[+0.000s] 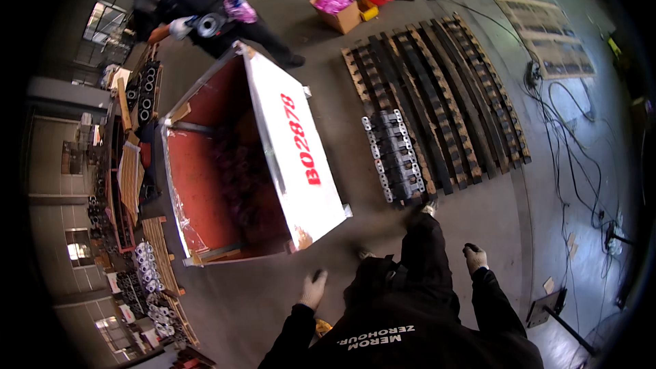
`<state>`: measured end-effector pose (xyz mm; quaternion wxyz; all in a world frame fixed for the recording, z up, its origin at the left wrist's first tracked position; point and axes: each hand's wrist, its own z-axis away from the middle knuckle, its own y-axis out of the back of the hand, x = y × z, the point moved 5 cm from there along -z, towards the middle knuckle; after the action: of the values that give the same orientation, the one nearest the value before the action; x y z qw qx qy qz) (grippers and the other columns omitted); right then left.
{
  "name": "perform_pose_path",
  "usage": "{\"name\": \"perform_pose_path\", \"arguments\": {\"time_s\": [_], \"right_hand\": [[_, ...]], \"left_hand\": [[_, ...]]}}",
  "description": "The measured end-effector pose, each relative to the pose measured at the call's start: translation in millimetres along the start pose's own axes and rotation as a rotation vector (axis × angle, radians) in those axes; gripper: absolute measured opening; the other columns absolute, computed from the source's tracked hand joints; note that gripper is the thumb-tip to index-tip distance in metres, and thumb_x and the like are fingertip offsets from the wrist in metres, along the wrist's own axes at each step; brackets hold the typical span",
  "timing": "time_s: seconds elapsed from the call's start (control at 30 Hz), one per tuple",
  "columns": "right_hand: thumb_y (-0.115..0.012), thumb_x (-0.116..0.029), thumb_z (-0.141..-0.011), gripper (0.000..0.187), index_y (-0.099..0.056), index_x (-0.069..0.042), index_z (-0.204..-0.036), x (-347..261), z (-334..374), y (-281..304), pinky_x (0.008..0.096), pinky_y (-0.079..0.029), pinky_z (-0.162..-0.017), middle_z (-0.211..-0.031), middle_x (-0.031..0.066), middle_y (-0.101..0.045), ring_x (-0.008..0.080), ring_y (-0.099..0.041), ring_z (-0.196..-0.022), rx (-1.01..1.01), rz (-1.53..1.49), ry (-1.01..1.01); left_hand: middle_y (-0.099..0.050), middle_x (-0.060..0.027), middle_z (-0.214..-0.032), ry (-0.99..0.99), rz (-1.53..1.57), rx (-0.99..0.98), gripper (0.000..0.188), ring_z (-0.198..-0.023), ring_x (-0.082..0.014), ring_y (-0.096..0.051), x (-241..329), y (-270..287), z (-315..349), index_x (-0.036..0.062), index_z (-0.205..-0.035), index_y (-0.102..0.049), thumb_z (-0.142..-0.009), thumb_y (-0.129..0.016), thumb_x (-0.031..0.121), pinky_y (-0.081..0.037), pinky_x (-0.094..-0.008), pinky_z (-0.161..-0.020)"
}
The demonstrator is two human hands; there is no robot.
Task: The person unpacks cylindrical metal parts from a large red bin, removing them from pink plastic wrapping. They place the unwrapped parts onto a wooden pallet in a warehouse setting. The process is repeated for multiple units.
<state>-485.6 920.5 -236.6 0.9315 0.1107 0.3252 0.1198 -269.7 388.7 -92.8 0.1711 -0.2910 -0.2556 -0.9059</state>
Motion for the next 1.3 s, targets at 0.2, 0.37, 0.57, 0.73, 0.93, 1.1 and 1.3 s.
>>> {"name": "perform_pose_path", "arguments": {"time_s": [0.2,0.37,0.57,0.73,0.93,1.1,1.3], "right_hand": [[-0.060,-0.014,-0.093,0.037,-0.064,0.005,-0.124,-50,59,-81,0.0330,-0.049,-0.098,-0.118,0.0174,-0.069,0.0236,-0.065,-0.109,-0.029,0.066,0.284],[-0.063,-0.014,-0.094,0.034,-0.065,0.004,-0.123,-71,117,-149,0.0308,-0.050,-0.094,-0.112,0.0114,-0.070,0.0192,-0.065,-0.102,-0.064,0.003,0.396],[-0.060,-0.011,-0.096,0.031,-0.065,0.005,-0.122,-108,153,-227,0.0304,-0.050,-0.096,-0.113,0.0121,-0.070,0.0193,-0.065,-0.105,-0.167,0.110,0.470],[-0.062,-0.008,-0.096,0.029,-0.065,0.005,-0.122,-154,131,-276,0.0287,-0.049,-0.095,-0.113,0.0094,-0.071,0.0163,-0.064,-0.105,-0.262,0.135,0.560],[-0.065,-0.020,-0.094,0.041,-0.060,0.001,-0.129,-220,158,-405,0.0305,-0.049,-0.097,-0.121,0.0183,-0.068,0.0238,-0.065,-0.112,-0.430,0.423,0.574],[-0.066,-0.041,-0.091,0.059,-0.057,0.004,-0.127,-271,168,-507,0.0410,-0.048,-0.101,-0.123,0.0250,-0.064,0.0369,-0.061,-0.117,-0.345,0.487,0.763],[-0.074,-0.046,-0.083,0.059,-0.062,0.003,-0.115,-333,151,-609,0.0472,-0.054,-0.087,-0.109,0.0280,-0.066,0.0440,-0.065,-0.101,0.066,0.448,0.892]], "left_hand": [[-0.068,-0.0091,-0.104,0.089,0.090,0.030,0.033,-0.091,-0.0183,-0.066,-97,78,24,-0.0038,-0.116,-0.062,-0.095,-0.064,0.022,-0.054,-0.0329,-0.081],[-0.068,-0.0076,-0.094,-0.082,0.214,0.084,0.029,-0.084,-0.0166,-0.064,-140,139,41,-0.0011,-0.115,-0.062,-0.095,-0.063,0.021,-0.052,-0.0306,-0.076],[-0.065,-0.0057,-0.091,0.046,0.361,0.228,0.022,-0.081,-0.0147,-0.062,-185,174,46,0.0005,-0.112,-0.063,-0.097,-0.060,0.017,-0.052,-0.0288,-0.073],[-0.066,-0.0053,-0.093,0.013,0.434,0.181,0.021,-0.082,-0.0154,-0.063,-170,182,19,0.0012,-0.111,-0.063,-0.098,-0.058,0.017,-0.052,-0.0298,-0.072],[-0.067,-0.0057,-0.097,0.074,0.478,0.336,0.019,-0.073,-0.0128,-0.061,-122,217,26,0.0032,-0.111,-0.061,-0.100,-0.057,0.017,-0.052,-0.0260,-0.064],[-0.067,-0.0049,-0.097,0.018,0.472,0.385,0.019,-0.076,-0.0129,-0.062,-81,263,8,0.0027,-0.112,-0.062,-0.098,-0.059,0.015,-0.052,-0.0260,-0.068],[-0.067,-0.0029,-0.097,-0.132,0.432,0.208,0.018,-0.085,-0.0129,-0.064,-11,326,-73,0.0027,-0.112,-0.064,-0.097,-0.060,0.012,-0.053,-0.0277,-0.077]]}}
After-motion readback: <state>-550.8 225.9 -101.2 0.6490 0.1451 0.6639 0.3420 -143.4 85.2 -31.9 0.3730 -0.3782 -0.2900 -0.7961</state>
